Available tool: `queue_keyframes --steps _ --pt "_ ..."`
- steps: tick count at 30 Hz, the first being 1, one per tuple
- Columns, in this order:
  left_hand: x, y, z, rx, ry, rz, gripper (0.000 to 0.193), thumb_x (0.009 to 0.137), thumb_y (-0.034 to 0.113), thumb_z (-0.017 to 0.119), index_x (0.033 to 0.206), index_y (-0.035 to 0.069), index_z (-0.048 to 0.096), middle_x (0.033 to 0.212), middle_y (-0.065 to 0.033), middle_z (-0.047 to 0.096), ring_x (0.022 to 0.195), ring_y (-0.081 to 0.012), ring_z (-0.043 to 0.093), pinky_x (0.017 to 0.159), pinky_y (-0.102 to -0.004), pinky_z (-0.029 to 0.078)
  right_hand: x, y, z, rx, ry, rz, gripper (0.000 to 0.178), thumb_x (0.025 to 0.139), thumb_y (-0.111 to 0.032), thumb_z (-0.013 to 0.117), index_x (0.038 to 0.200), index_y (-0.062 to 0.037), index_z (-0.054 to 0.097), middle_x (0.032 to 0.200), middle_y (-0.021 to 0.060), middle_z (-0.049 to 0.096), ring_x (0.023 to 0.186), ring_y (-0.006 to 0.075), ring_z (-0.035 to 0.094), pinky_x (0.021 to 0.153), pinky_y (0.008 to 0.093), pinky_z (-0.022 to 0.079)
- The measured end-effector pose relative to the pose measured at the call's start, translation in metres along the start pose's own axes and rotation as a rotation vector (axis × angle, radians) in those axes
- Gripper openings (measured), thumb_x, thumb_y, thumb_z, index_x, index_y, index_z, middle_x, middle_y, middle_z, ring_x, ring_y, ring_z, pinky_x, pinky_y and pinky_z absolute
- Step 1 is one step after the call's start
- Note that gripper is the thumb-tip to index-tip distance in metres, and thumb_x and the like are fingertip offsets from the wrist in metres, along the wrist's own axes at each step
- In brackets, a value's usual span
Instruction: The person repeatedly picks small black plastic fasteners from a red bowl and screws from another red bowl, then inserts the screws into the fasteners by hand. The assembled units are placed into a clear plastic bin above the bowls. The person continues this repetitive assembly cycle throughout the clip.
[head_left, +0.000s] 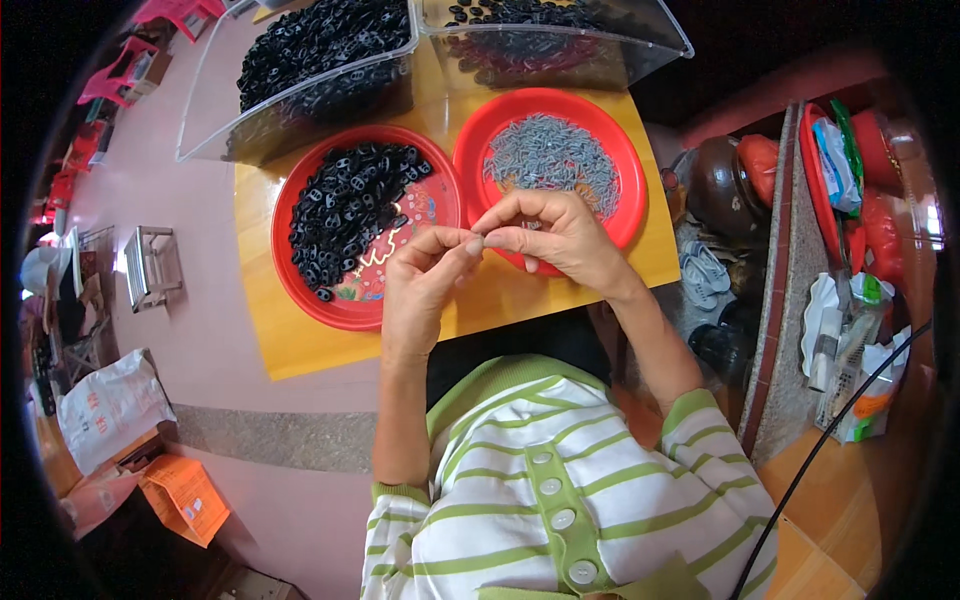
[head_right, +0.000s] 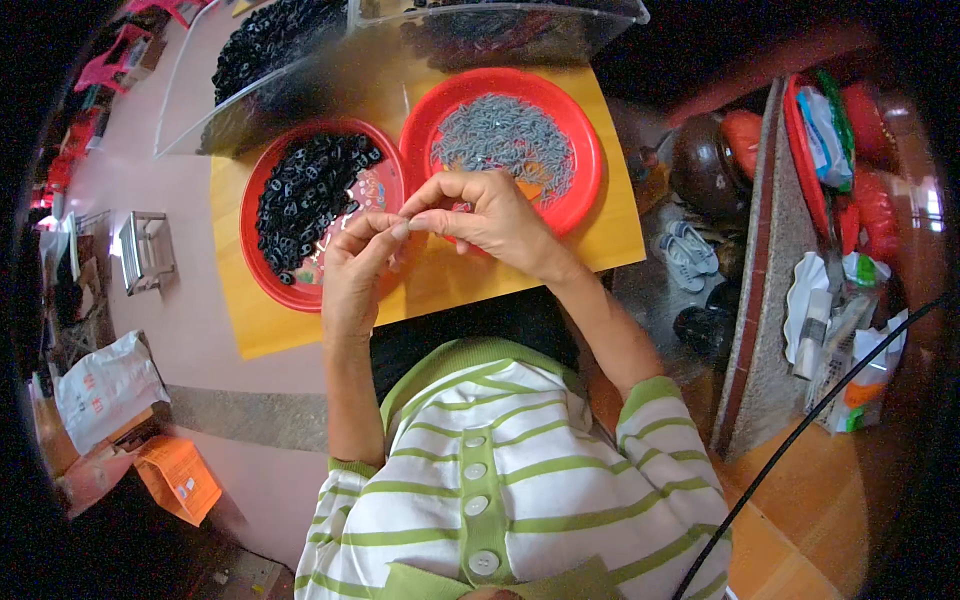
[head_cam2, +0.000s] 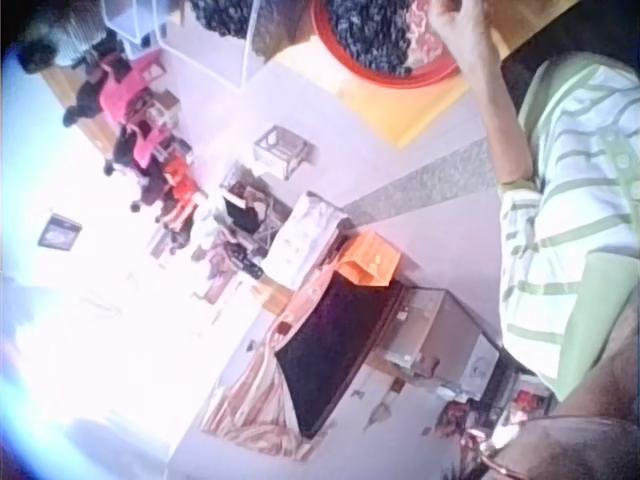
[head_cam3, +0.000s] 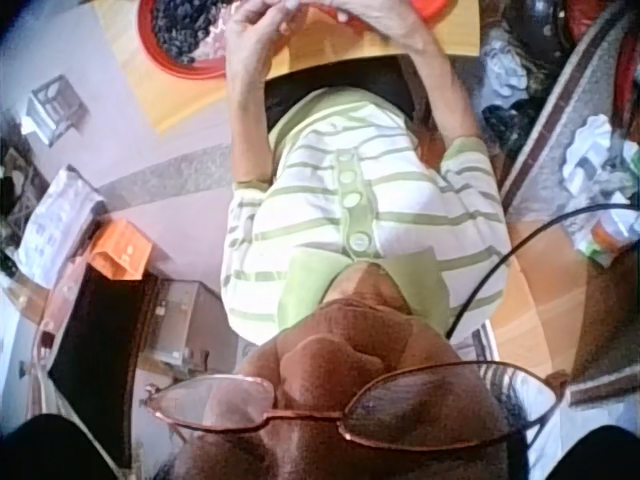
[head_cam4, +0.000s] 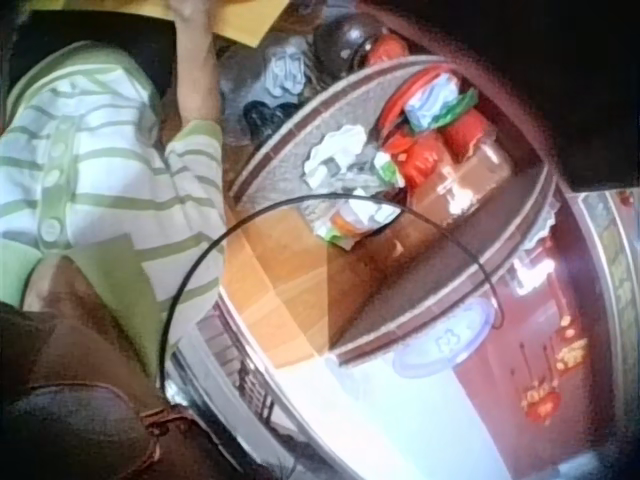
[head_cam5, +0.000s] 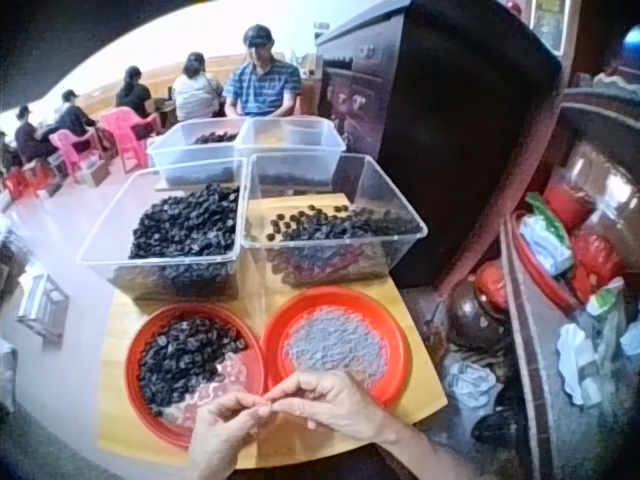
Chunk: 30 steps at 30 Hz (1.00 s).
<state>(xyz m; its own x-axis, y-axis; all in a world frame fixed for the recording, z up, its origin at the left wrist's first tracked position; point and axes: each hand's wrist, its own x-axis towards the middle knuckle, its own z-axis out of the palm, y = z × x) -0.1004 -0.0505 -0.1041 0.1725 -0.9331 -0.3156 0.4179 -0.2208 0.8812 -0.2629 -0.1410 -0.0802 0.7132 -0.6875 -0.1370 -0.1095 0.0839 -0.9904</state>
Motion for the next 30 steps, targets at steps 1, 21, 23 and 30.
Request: queue_keyframes --steps 1,21,23,30 --pt "-0.001 0.000 -0.003 -0.011 -0.020 -0.018 0.011 0.084 0.011 0.066 0.090 0.002 0.064 0.078 0.0009 0.062 0.066 -0.0031 0.052 0.059 -0.0173 0.039 0.001 0.000 0.001 0.005 -0.009 0.005 0.010 0.087 -0.010 0.062 0.094 -0.0039 0.067 0.074 -0.0042 0.059 0.053 -0.0001 0.047 0.048 0.0151 0.038" --pt "-0.025 -0.013 -0.022 -0.322 0.057 0.089 0.020 0.092 0.007 0.055 0.107 -0.005 0.060 0.091 -0.0113 0.065 0.074 -0.0132 0.061 0.068 -0.0235 0.050 0.012 0.016 0.047 0.127 0.102 -0.198 0.010 0.087 -0.011 0.062 0.092 -0.0028 0.063 0.081 -0.0017 0.064 0.071 0.0043 0.060 0.060 0.0191 0.048" --pt "-0.027 -0.012 -0.021 -0.327 0.074 0.099 0.020 0.091 0.006 0.055 0.107 -0.005 0.060 0.092 -0.0113 0.065 0.075 -0.0132 0.061 0.068 -0.0237 0.050 0.013 0.018 0.048 0.096 0.106 -0.208 0.010 0.087 -0.010 0.061 0.092 -0.0022 0.063 0.079 -0.0010 0.065 0.071 0.0048 0.061 0.060 0.0199 0.049" --pt "-0.033 -0.012 -0.028 -0.333 0.062 0.096 0.017 0.090 0.006 0.058 0.104 -0.004 0.062 0.091 -0.0110 0.066 0.073 -0.0123 0.061 0.065 -0.0228 0.050 0.012 0.011 0.050 0.014 0.084 -0.174 0.010 0.085 -0.011 0.063 0.091 -0.0016 0.064 0.080 0.0007 0.066 0.066 0.0052 0.060 0.057 0.0209 0.048"
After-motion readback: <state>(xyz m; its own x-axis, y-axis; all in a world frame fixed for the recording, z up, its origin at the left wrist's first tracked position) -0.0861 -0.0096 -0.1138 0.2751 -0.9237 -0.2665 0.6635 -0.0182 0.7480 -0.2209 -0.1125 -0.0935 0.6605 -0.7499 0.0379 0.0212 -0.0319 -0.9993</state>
